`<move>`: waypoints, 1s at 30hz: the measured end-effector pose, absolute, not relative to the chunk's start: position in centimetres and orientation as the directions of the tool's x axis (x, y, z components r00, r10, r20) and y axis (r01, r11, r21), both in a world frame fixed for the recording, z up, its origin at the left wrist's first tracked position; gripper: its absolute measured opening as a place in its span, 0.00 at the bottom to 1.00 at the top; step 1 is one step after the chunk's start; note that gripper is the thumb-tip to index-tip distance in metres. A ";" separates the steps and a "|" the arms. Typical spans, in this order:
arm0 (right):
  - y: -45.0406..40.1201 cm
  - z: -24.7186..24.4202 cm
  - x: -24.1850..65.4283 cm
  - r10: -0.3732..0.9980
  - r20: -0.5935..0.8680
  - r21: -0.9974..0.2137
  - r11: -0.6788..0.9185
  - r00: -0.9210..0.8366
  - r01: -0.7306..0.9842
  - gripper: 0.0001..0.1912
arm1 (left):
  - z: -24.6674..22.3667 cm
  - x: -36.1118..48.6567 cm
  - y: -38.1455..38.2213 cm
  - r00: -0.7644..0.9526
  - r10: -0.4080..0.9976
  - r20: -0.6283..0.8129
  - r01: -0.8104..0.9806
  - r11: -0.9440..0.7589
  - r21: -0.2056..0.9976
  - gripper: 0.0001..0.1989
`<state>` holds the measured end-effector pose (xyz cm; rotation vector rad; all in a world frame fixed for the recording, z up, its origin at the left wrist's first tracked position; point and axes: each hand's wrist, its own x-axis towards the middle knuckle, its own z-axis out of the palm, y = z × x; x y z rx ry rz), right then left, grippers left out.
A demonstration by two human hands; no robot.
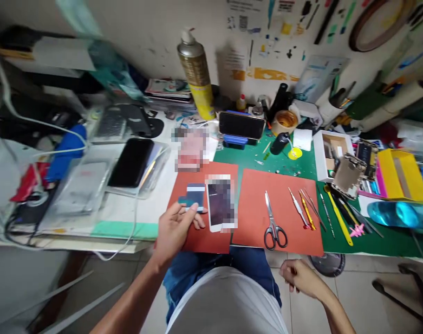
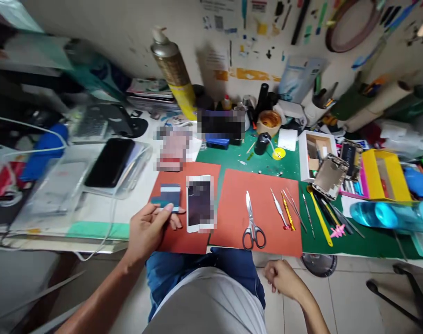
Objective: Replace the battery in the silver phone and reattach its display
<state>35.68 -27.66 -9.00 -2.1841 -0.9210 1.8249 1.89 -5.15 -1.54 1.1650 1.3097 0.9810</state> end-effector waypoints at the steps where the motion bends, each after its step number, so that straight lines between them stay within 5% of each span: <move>1: -27.0 -6.8 34.3 0.575 -0.817 -0.542 -0.747 -0.034 0.386 0.15 | -1.4 1.9 -5.2 0.062 0.978 -0.197 0.080 0.192 0.978 0.17; 3: -25.5 -2.5 32.2 0.775 -0.606 -0.738 -0.462 -0.181 0.491 0.17 | -1.1 1.6 -5.4 0.074 0.975 -0.209 0.064 0.204 0.977 0.17; 4: -24.6 -0.8 31.4 0.883 -0.457 -0.782 -0.339 -0.110 0.523 0.18 | -1.0 1.4 -5.5 0.084 0.973 -0.214 0.066 0.209 0.976 0.16; 8: -20.5 2.5 28.9 0.970 0.032 -0.672 -0.156 0.239 0.724 0.13 | -0.6 0.0 -5.6 0.128 0.967 -0.220 0.096 0.209 0.973 0.15; 11: -18.5 2.3 26.7 0.971 0.149 -0.628 -0.051 0.185 0.776 0.07 | -0.8 -1.1 -5.6 0.157 0.965 -0.212 0.116 0.195 0.974 0.15; 16: -16.8 1.8 22.0 0.943 0.200 -0.505 0.331 -0.265 0.797 0.11 | -1.0 -1.4 -5.7 0.155 0.966 -0.209 0.131 0.189 0.973 0.14; 22: -15.3 0.4 19.8 0.926 0.150 -0.415 0.376 -0.346 0.828 0.17 | -0.7 -1.4 -5.7 0.165 0.958 -0.236 0.179 0.206 0.962 0.14; 30: -16.9 -0.4 22.7 0.907 0.412 -0.431 0.112 0.085 0.895 0.13 | -1.0 -1.5 -5.7 0.169 0.957 -0.235 0.130 0.215 0.968 0.17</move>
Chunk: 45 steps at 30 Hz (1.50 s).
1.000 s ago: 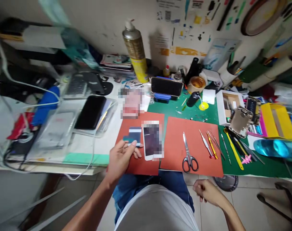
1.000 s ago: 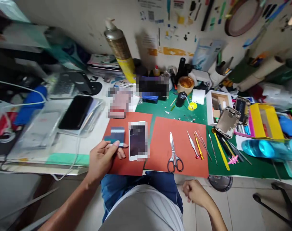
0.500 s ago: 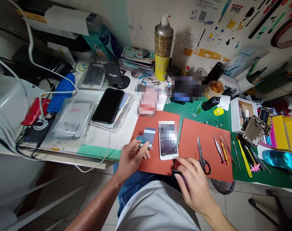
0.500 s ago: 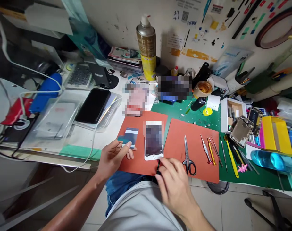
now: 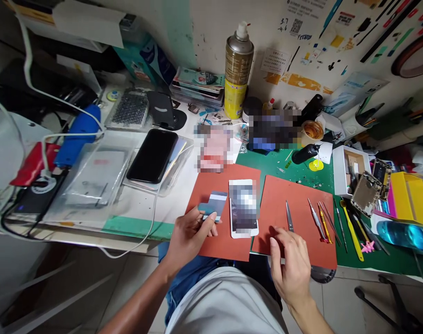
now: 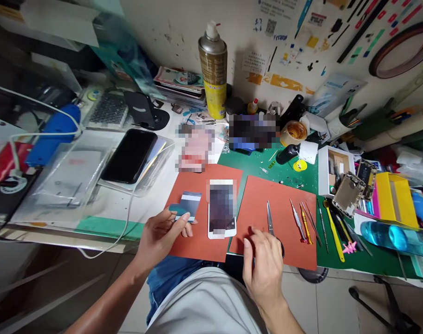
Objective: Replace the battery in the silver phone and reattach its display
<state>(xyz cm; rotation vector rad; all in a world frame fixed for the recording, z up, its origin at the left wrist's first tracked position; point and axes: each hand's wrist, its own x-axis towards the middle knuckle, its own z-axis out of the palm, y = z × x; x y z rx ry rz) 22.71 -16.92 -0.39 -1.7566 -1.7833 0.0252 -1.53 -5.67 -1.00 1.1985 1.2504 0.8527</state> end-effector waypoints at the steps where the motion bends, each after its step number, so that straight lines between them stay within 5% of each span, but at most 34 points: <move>1: -17.0 -0.4 22.7 0.894 0.437 -0.449 0.122 0.098 0.885 0.13 | -1.0 -1.6 -5.7 0.172 0.956 -0.236 0.129 0.216 0.968 0.16; 8: -16.7 -0.9 20.3 0.898 0.414 -0.492 0.083 0.149 0.867 0.11 | -1.2 -1.6 -5.8 0.158 0.958 -0.239 0.090 0.227 0.970 0.16; 14: -15.2 -1.4 16.8 0.930 0.323 -0.411 -0.027 0.173 0.911 0.36 | -1.3 -1.4 -5.7 0.145 0.960 -0.238 0.031 0.236 0.971 0.14; 20: -14.1 -1.9 15.3 0.940 0.276 -0.341 -0.097 0.198 0.935 0.32 | -0.4 -1.0 -4.9 0.065 0.921 -0.384 0.074 0.380 0.922 0.18; 28: -13.6 -1.5 14.7 0.939 0.262 -0.343 -0.124 0.221 0.931 0.28 | 0.2 -0.9 -2.6 0.065 0.860 -0.506 0.359 0.453 0.816 0.18; 33: -13.1 -1.0 14.3 0.919 0.287 -0.336 -0.167 0.269 0.927 0.27 | 0.9 -1.2 -1.8 0.051 0.887 -0.460 0.574 0.351 0.740 0.19; 37: -13.0 -0.5 14.7 0.920 0.262 -0.385 -0.177 0.291 0.906 0.29 | 2.1 -2.0 -3.0 -0.034 0.983 -0.181 0.723 0.149 0.675 0.24; 40: -13.1 0.1 15.5 0.923 0.234 -0.457 -0.174 0.306 0.872 0.31 | 2.6 -1.3 -4.6 0.006 0.958 -0.285 0.599 0.225 0.769 0.24; 43: -13.2 0.7 16.1 0.923 0.211 -0.514 -0.176 0.322 0.840 0.32 | 2.0 1.2 -5.6 0.346 0.697 -0.628 0.129 0.627 0.768 0.29; 45: -13.3 1.0 16.1 0.921 0.210 -0.533 -0.173 0.327 0.828 0.33 | 1.3 3.3 -5.8 0.519 0.670 -0.530 -0.232 0.708 0.667 0.33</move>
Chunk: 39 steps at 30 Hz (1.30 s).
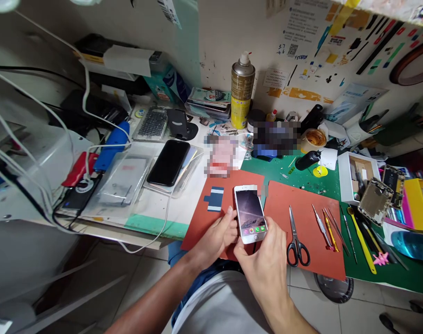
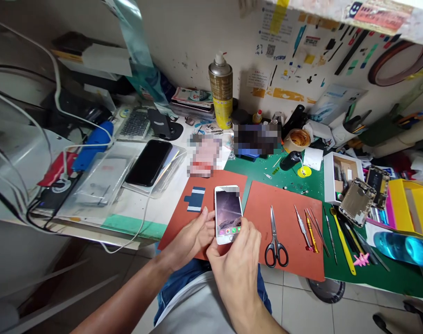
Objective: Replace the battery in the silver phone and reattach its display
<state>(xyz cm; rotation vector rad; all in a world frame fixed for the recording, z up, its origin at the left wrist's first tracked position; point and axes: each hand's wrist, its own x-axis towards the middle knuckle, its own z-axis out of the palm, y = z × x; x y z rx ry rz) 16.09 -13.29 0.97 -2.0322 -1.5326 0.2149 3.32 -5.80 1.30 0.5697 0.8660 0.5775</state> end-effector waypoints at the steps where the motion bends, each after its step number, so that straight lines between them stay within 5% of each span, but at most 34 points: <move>1: -13.3 1.1 16.0 0.918 0.220 -0.539 -0.168 0.331 0.825 0.33 | 1.0 4.3 -5.8 0.527 0.705 -0.474 -0.377 0.694 0.613 0.33; 3: -13.5 1.1 15.6 0.907 0.262 -0.549 -0.142 0.331 0.824 0.33 | 0.5 5.8 -5.9 0.534 0.729 -0.429 -0.533 0.684 0.498 0.31; 7: -14.6 1.0 16.2 0.895 0.373 -0.558 0.004 0.246 0.830 0.37 | 0.2 6.9 -5.7 0.613 0.675 -0.409 -0.561 0.737 0.376 0.37; 12: -17.4 -0.5 22.0 0.856 0.444 -0.383 -0.085 0.263 0.920 0.22 | 0.0 5.9 -4.5 0.614 0.716 -0.332 -0.582 0.695 0.423 0.39; 15: -18.0 -1.9 25.6 0.880 0.372 -0.186 -0.240 0.294 0.953 0.22 | 0.3 5.2 -3.9 0.641 0.700 -0.315 -0.547 0.704 0.454 0.39; 19: -17.4 -2.8 27.1 0.931 0.277 0.001 -0.248 0.238 0.969 0.19 | 0.4 4.8 -3.6 0.655 0.693 -0.303 -0.513 0.701 0.495 0.39; 26: -14.9 -2.1 27.8 0.950 0.254 0.103 -0.212 0.181 0.972 0.16 | -0.5 4.9 -3.8 0.634 0.710 -0.307 -0.502 0.680 0.535 0.37; 30: -13.4 -0.1 26.6 0.880 0.432 -0.039 -0.202 0.199 0.979 0.08 | -0.5 4.9 -4.0 0.638 0.706 -0.308 -0.501 0.684 0.530 0.37; 33: -13.1 1.5 23.4 0.834 0.549 -0.281 0.237 -0.046 0.930 0.08 | -0.5 5.0 -4.0 0.619 0.722 -0.308 -0.535 0.675 0.507 0.34; 35: -13.1 2.0 21.1 0.816 0.538 -0.315 0.426 -0.210 0.848 0.12 | -0.6 5.2 -4.1 0.560 0.754 -0.343 -0.576 0.652 0.493 0.29; 39: -12.9 1.6 18.6 0.837 0.493 -0.315 0.425 -0.236 0.849 0.13 | -0.6 5.3 -4.2 0.480 0.775 -0.411 -0.627 0.631 0.457 0.24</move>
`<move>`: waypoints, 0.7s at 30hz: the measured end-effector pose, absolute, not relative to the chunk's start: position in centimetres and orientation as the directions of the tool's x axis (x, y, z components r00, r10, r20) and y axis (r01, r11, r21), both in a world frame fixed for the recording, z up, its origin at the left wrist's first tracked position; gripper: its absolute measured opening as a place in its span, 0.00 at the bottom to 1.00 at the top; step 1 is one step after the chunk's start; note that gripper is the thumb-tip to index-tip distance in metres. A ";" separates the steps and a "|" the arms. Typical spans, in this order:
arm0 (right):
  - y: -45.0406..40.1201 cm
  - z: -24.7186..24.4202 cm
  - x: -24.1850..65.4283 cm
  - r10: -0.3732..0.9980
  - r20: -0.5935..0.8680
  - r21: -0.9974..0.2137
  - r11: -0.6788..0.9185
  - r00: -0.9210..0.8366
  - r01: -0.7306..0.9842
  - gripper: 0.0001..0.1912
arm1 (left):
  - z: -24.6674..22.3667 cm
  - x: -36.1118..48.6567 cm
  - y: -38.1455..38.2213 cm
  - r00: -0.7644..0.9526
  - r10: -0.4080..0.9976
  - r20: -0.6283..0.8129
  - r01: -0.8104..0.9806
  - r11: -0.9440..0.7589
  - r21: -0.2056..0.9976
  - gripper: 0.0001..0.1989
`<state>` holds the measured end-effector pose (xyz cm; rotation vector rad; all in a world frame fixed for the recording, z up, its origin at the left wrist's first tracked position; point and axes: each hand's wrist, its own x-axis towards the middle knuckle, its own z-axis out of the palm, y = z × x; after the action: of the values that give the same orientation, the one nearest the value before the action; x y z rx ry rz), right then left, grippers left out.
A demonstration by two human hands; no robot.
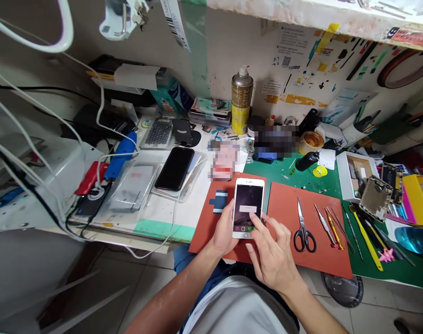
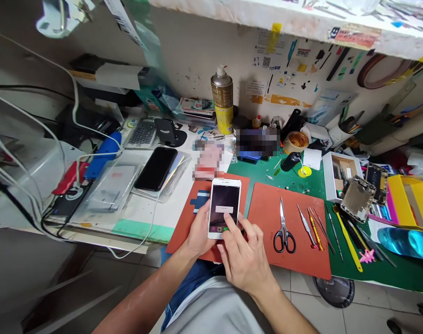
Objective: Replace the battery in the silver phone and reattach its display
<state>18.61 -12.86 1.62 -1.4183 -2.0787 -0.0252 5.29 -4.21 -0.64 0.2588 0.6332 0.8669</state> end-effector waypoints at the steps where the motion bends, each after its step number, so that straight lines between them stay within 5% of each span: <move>1: -12.8 1.5 18.5 0.845 0.484 -0.318 0.412 -0.227 0.854 0.13 | -0.7 5.3 -4.2 0.481 0.773 -0.413 -0.631 0.633 0.449 0.23; 10: -14.6 1.4 18.9 0.769 0.637 -0.438 0.414 -0.049 0.798 0.12 | -0.5 4.9 -4.3 0.629 0.714 -0.307 -0.560 0.690 0.459 0.32; 21: -14.5 0.9 18.1 0.859 0.508 -0.385 0.291 -0.062 0.876 0.18 | 0.1 5.1 -4.2 0.571 0.743 -0.350 -0.573 0.666 0.478 0.27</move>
<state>18.14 -14.54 0.91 -1.5505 -1.8978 -0.0326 5.11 -4.25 0.07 0.3296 0.5622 0.7883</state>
